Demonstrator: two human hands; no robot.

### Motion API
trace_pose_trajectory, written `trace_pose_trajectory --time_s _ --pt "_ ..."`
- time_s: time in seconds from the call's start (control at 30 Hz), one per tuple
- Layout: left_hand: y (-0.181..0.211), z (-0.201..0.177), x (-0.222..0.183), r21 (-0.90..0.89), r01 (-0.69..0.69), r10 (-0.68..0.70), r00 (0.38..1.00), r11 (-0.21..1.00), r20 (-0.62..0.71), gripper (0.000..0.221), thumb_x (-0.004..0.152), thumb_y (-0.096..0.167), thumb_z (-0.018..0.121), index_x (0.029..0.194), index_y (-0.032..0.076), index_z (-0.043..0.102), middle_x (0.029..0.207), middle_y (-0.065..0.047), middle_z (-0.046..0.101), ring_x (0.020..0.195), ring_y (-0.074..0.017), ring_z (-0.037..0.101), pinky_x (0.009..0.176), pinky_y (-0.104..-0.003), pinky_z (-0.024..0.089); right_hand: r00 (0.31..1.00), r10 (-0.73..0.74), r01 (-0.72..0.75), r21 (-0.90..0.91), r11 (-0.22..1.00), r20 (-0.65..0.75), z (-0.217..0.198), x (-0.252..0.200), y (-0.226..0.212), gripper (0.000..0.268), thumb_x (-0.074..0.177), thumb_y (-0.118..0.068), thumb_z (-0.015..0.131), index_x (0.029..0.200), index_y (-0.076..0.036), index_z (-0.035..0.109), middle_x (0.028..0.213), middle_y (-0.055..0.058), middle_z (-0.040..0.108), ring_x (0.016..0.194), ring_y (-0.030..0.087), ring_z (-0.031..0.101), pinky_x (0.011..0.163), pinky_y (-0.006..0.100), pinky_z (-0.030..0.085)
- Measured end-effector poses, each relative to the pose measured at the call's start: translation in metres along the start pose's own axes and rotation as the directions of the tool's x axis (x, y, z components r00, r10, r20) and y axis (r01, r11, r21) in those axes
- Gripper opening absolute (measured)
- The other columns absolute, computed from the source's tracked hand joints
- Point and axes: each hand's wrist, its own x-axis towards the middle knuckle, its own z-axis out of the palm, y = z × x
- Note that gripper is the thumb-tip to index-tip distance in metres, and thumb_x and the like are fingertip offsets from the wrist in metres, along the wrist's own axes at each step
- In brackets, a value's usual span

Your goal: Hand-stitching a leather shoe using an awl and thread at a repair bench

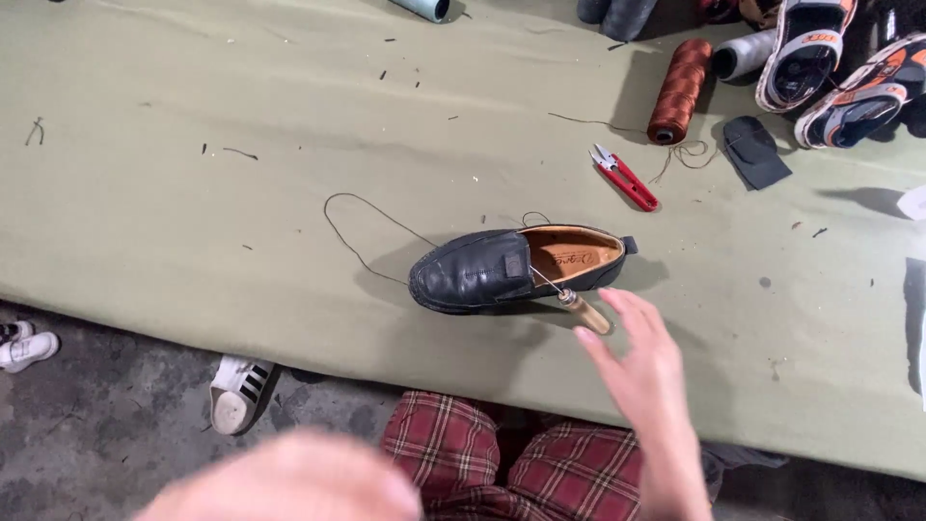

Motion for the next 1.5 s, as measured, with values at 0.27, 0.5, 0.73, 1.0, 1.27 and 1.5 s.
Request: trace_pose_trajectory --time_s 0.27,0.5,0.73,1.0,1.27,1.5 --pt "-0.130 0.047 0.117 0.211 -0.319 0.352 0.924 0.924 -0.147 0.050 0.090 0.014 0.072 0.138 0.004 0.060 0.129 -0.017 0.066 0.121 -0.0318 0.066 0.104 -0.043 0.054 0.937 -0.232 0.163 -0.259 0.952 -0.261 0.075 0.019 0.057 0.045 0.086 -0.037 0.080 0.121 -0.012 0.065 0.116 0.008 0.064 0.109 0.029 0.065 0.086 0.045 0.053" --pt "-0.193 0.062 0.193 0.251 -0.158 0.194 0.973 0.955 -0.124 0.051 0.089 0.014 0.073 0.139 0.009 0.064 0.132 -0.017 0.066 0.125 -0.0411 0.061 0.103 -0.054 0.049 0.981 -0.060 0.048 -0.068 0.997 -0.184 0.069 0.013 0.048 0.032 0.092 -0.027 0.077 0.119 -0.016 0.066 0.103 0.002 0.065 0.097 0.022 0.071 0.082 0.036 0.058" --pt "-0.238 0.098 0.254 0.316 -0.128 0.121 0.992 0.940 0.041 0.043 0.090 0.009 0.066 0.132 0.002 0.067 0.129 -0.017 0.069 0.125 -0.0388 0.062 0.108 -0.052 0.046 0.960 -0.054 0.064 0.027 0.998 -0.274 0.035 0.013 0.032 0.029 0.098 -0.024 0.075 0.117 -0.004 0.067 0.099 0.014 0.065 0.095 0.035 0.070 0.075 0.039 0.059" --pt "-0.262 0.129 0.291 0.590 0.080 -0.221 0.960 0.804 0.170 0.041 0.088 0.018 0.063 0.126 0.008 0.073 0.111 -0.011 0.074 0.107 -0.0355 0.070 0.096 -0.054 0.055 0.974 0.223 -0.224 -0.195 0.955 -0.030 0.025 0.024 0.008 0.033 0.101 -0.035 0.064 0.125 -0.011 0.067 0.104 0.013 0.067 0.096 0.039 0.071 0.079 0.053 0.060" --pt "-0.275 0.136 0.283 0.447 0.180 -0.233 0.970 0.876 0.065 0.025 0.088 0.021 0.059 0.103 0.021 0.080 0.096 -0.008 0.078 0.099 -0.0397 0.072 0.091 -0.050 0.058 0.948 0.315 -0.285 -0.326 0.901 0.040 0.038 0.028 0.011 0.035 0.102 -0.041 0.058 0.127 -0.018 0.067 0.108 0.008 0.070 0.097 0.036 0.074 0.081 0.053 0.061" --pt "-0.286 0.138 0.273 0.302 0.218 -0.209 0.976 0.928 -0.060 0.026 0.091 0.031 0.062 0.112 0.030 0.077 0.108 -0.002 0.079 0.109 -0.0351 0.071 0.100 -0.051 0.056 0.958 0.285 -0.279 -0.264 0.923 -0.019 0.060 0.023 0.020 0.039 0.105 -0.042 0.054 0.130 -0.013 0.064 0.111 0.013 0.070 0.100 0.041 0.072 0.082 0.057 0.060"
